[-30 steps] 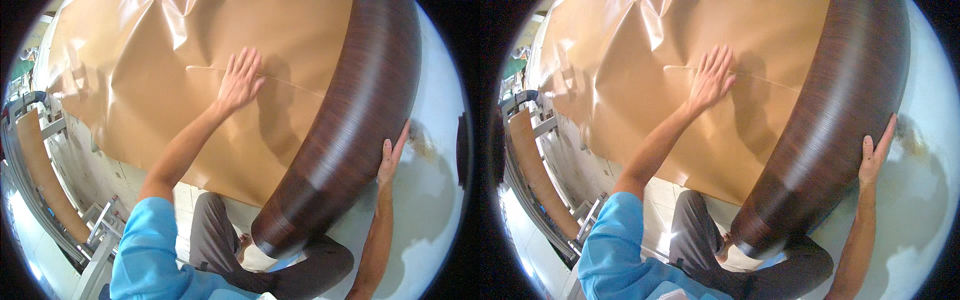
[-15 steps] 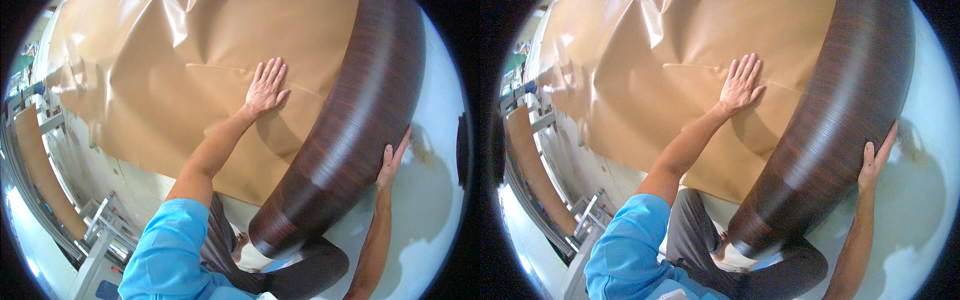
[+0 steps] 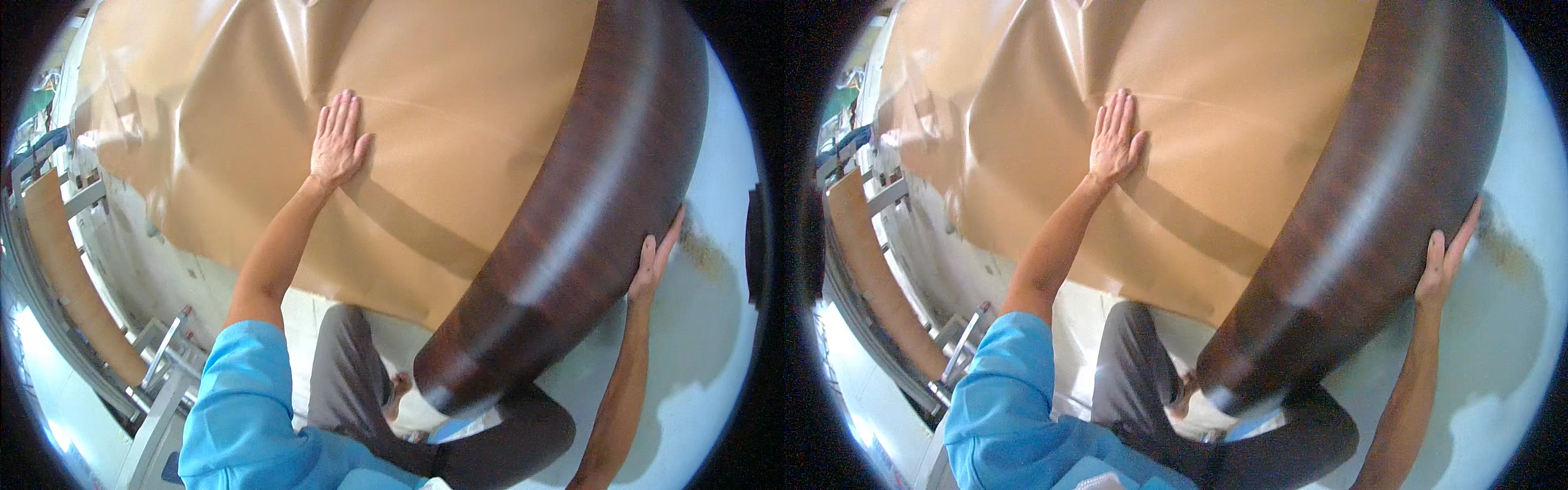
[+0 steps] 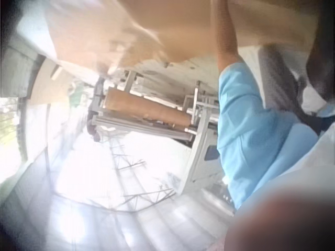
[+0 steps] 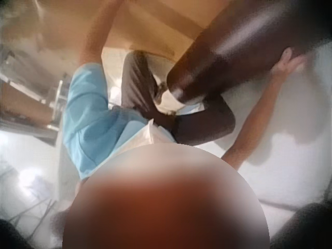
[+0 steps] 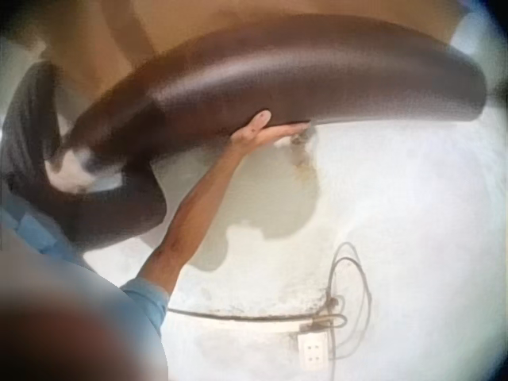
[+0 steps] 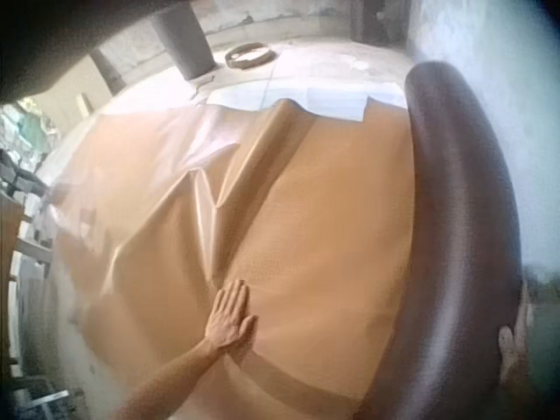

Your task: The person unrolls a large sheet of brown material on a table, aligns it, and uses a utility knife to cut a section with assistance from a coworker. The cut piece is then folded and rolled up.

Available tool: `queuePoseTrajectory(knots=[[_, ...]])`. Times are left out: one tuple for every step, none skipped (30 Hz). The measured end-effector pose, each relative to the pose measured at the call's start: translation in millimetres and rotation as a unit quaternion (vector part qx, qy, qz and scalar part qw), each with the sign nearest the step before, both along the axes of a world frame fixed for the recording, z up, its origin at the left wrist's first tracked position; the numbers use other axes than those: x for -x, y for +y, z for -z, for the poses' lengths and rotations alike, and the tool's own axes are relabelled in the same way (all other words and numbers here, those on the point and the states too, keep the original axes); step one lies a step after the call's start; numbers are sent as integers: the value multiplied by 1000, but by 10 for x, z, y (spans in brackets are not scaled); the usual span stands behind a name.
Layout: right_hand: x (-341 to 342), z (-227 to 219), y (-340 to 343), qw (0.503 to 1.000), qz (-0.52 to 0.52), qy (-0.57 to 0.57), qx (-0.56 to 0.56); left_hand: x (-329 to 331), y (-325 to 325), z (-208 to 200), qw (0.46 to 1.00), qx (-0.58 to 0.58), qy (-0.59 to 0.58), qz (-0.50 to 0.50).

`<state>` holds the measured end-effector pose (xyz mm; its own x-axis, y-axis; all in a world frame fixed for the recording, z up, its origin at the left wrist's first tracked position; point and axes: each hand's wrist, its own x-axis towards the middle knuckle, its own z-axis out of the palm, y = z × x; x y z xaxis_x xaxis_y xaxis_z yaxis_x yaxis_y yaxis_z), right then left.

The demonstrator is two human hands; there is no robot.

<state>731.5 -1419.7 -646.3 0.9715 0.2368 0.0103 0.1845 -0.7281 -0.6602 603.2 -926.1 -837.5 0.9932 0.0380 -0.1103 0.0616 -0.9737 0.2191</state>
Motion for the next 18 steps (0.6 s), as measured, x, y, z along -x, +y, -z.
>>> queuePoseTrajectory(knots=[[-17, -5, -11, 1000, 20, 12, 4, 183, 70, -56, 1000, -9, 19, -14], [-18, -19, -29, 999, 19, 9, 27, 255, 99, -106, 997, -34, 63, -34], [-15, -18, -41, 999, 19, -2, 45, 290, 76, -171, 998, -34, 41, -45], [-12, -29, -57, 998, 20, -13, 65, 227, 3, -228, 995, -48, 60, -61], [-8, -20, -55, 998, 36, -4, 49, 98, -89, -274, 995, -44, 56, -66], [-11, -25, -62, 998, 36, -6, 45, -110, -220, -280, 999, -20, 28, -42], [-3, -18, -53, 999, 34, -5, 41, -379, -394, -229, 1000, 19, -22, -13], [-12, -10, -45, 999, 37, -3, 30, -594, -528, -161, 993, 37, -104, 37], [-3, -11, -40, 999, 37, 2, 16, -700, -634, -86, 996, 53, -67, 33], [-5, 4, -26, 999, 37, 9, -6, -742, -667, 0, 996, 46, -64, 46], [-4, -7, -38, 999, 34, 25, -14, -699, -681, 85, 992, 47, -97, 71], [-26, -1, -43, 999, 33, 12, -13, -603, -617, 164, 998, 26, -51, 20], [-20, 7, -51, 999, 38, 12, -2, -405, -434, 180, 998, 7, -67, 4], [-9, 6, -61, 999, 34, 19, -1, -211, -225, 167, 998, -16, -62, 6], [-22, 6, -80, 1000, 22, 11, -12, -76, 8, 113, 999, -32, -40, 0], [-8, 5, -96, 1000, 27, 7, 9, 16, 197, 27, 997, -57, -6, -54], [-14, 14, -107, 1000, 23, -2, 21, 23, 279, -74, 988, -94, 31, -115], [-8, 19, -118, 999, 23, -3, 33, -14, 261, -186, 974, -133, 74, -165]])
